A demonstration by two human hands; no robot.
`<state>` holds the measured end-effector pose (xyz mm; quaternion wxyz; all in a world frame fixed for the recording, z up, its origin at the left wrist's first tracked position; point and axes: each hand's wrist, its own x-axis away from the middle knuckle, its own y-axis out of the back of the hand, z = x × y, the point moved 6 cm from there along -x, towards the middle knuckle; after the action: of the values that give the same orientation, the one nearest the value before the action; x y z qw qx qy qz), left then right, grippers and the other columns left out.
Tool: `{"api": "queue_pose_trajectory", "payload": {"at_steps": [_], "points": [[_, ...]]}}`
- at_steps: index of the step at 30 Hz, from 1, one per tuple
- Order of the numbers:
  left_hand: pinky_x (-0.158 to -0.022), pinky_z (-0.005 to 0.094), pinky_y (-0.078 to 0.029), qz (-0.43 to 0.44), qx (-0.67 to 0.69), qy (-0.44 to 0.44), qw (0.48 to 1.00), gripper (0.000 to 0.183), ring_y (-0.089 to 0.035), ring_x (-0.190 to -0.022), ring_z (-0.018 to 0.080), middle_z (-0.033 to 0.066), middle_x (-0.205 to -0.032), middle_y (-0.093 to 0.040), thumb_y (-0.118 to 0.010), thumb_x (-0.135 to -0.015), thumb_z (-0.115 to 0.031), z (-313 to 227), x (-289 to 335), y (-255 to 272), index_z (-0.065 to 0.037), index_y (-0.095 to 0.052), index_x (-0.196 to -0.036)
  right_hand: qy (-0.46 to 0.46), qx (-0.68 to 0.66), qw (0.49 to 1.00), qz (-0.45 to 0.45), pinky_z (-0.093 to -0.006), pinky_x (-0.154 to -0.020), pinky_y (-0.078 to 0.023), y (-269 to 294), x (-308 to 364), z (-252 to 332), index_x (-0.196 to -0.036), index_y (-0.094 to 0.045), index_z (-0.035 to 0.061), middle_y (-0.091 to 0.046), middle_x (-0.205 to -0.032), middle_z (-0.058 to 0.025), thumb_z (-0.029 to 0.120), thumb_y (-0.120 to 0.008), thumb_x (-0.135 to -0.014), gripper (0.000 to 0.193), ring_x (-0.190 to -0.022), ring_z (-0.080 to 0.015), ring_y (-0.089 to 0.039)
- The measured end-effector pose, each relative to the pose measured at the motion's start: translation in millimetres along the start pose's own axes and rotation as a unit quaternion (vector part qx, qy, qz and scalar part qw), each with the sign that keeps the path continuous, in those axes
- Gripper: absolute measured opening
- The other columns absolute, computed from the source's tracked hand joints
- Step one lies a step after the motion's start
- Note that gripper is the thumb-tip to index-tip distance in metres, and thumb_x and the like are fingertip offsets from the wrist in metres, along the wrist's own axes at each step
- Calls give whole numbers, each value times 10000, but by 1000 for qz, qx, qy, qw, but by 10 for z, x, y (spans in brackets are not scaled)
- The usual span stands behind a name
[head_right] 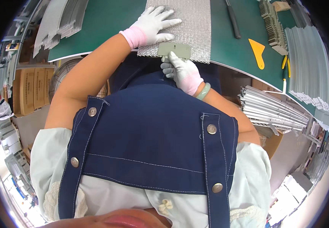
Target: The person assembles rectangular mesh filters by placing a mesh sheet on a table, inserting a plastic connector, and fitting a white frame around it. They use a yellow scraper to smooth the mesh and a hammer to secure the frame. The process is repeated for multiple units, which are stacked on the table.
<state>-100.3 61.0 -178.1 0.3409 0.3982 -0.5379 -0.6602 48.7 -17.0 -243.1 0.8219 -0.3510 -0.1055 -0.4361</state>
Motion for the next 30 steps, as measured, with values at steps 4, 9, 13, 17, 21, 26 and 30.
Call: {"api": "queue_pose_trajectory", "payload": {"at_steps": [4,9,13,17,21,26,30], "points": [[-1172,521,-201,19,16,-11,1000,623,-298,-1412,375,120,-1533,-359,-488,-917,-589,9,-31,29,-317,-399,-1470,-10,-28,999,12,-215,-607,-456,29,-39,9,-1020,-608,38,-619,-829,-42,402,-554,-989,369,-672,-89,-556],[-1167,526,-205,58,47,23,997,740,-300,-1408,385,152,-1503,-387,-561,-825,-667,1,-144,128,-288,-432,-1448,-4,-49,998,-26,-221,-603,-451,39,-17,40,-1020,-606,42,-621,-827,-52,445,-536,-986,410,-675,-105,-568],[-1156,526,-213,73,59,36,995,780,-309,-1403,390,159,-1498,-390,-575,-798,-691,5,-184,156,-285,-430,-1447,-5,-37,999,-27,-230,-609,-458,60,-38,70,-1029,-602,42,-626,-834,-63,471,-529,-981,438,-680,-120,-577],[-1143,541,-208,77,52,65,994,791,-308,-1406,390,161,-1506,-381,-571,-795,-699,-47,-373,170,-297,-417,-1459,-47,-43,997,-33,-237,-622,-472,89,-54,51,-1025,-603,43,-631,-840,-76,483,-533,-975,448,-673,-135,-583],[-1135,590,-181,47,42,42,997,782,-295,-1418,380,148,-1530,-353,-544,-809,-714,-157,-318,103,-316,-401,-1468,-38,-40,997,-54,-249,-627,-488,66,-23,75,-1062,-609,27,-644,-883,-110,483,-538,-969,471,-687,-165,-599],[-1154,585,-154,83,54,7,995,724,-262,-1439,370,122,-1554,-325,-500,-859,-678,-86,-353,110,-338,-371,-1485,-49,-66,993,-83,-257,-619,-487,29,9,188,-1058,-607,1,-643,-871,-124,446,-533,-973,459,-680,-173,-596],[-1150,582,-174,64,50,-23,996,615,-265,-1437,381,131,-1556,-320,-448,-924,-596,-287,-116,65,-362,-363,-1486,-111,-152,981,-55,-251,-574,-471,71,248,35,-989,-605,-33,-618,-777,-116,405,-504,-987,450,-635,-161,-570]]}}
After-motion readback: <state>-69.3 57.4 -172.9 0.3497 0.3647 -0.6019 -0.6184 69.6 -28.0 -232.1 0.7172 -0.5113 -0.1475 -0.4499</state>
